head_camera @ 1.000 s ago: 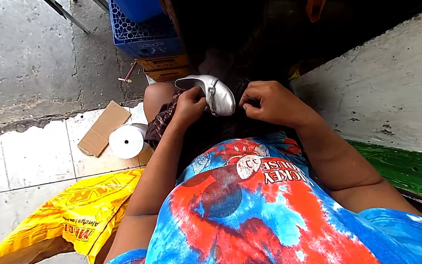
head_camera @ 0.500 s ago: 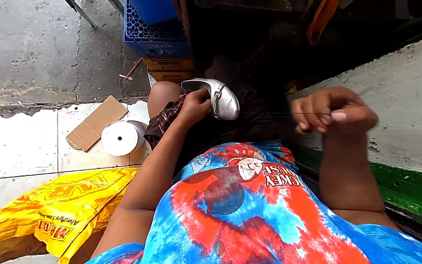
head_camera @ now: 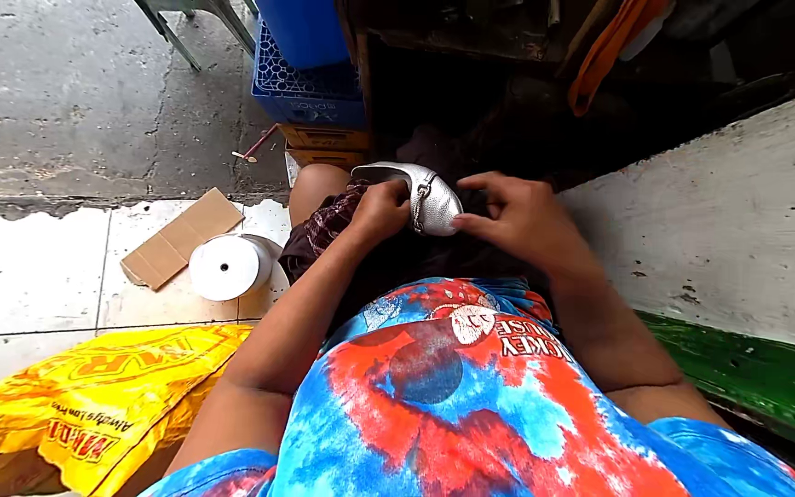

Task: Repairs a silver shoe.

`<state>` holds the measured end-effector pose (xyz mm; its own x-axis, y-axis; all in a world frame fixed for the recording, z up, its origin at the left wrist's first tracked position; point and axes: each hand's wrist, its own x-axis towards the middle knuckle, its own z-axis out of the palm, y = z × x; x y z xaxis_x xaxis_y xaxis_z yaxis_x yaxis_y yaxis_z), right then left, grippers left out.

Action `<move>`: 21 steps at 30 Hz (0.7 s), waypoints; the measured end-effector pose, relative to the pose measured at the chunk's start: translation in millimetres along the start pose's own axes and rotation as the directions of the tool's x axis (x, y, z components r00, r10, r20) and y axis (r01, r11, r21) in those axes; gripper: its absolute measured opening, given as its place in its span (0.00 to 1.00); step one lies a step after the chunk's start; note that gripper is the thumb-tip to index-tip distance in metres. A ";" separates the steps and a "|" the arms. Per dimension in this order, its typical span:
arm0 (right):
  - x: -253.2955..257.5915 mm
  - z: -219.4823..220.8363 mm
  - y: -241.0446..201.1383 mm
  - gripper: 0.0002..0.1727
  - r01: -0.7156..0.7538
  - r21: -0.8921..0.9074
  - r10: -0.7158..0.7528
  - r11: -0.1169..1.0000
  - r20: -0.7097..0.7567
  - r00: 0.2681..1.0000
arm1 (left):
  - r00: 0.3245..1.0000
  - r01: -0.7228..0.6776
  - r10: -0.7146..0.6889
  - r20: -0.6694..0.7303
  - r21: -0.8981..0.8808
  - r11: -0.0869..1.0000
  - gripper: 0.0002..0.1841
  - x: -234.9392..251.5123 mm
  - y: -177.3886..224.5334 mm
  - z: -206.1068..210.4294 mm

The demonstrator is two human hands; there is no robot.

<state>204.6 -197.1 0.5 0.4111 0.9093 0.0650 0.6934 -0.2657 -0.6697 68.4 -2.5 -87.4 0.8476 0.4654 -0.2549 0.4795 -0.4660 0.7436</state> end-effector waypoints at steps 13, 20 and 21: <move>10.6 34.8 -4.3 0.26 -0.026 -0.160 0.038 0.987 0.070 0.997 | 0.597 0.761 -0.605 -0.527 0.133 0.635 0.20 -91.9 -172.7 -145.1; 3.0 7.7 -2.4 0.25 0.048 0.315 -0.093 0.948 0.130 0.987 | 0.937 0.197 -0.101 -0.335 0.266 0.944 0.17 -70.3 -65.1 -119.7; 1.3 3.4 -4.1 0.25 0.069 0.348 -0.117 0.935 0.121 0.986 | 0.955 0.017 0.053 -0.292 0.232 0.972 0.16 -64.5 -38.5 -108.7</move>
<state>200.2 -193.7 0.9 0.2522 0.9662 0.0531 0.4704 -0.0744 -0.8793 -29.4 67.2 -32.4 0.7683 0.6396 -0.0234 0.5337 -0.6200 0.5751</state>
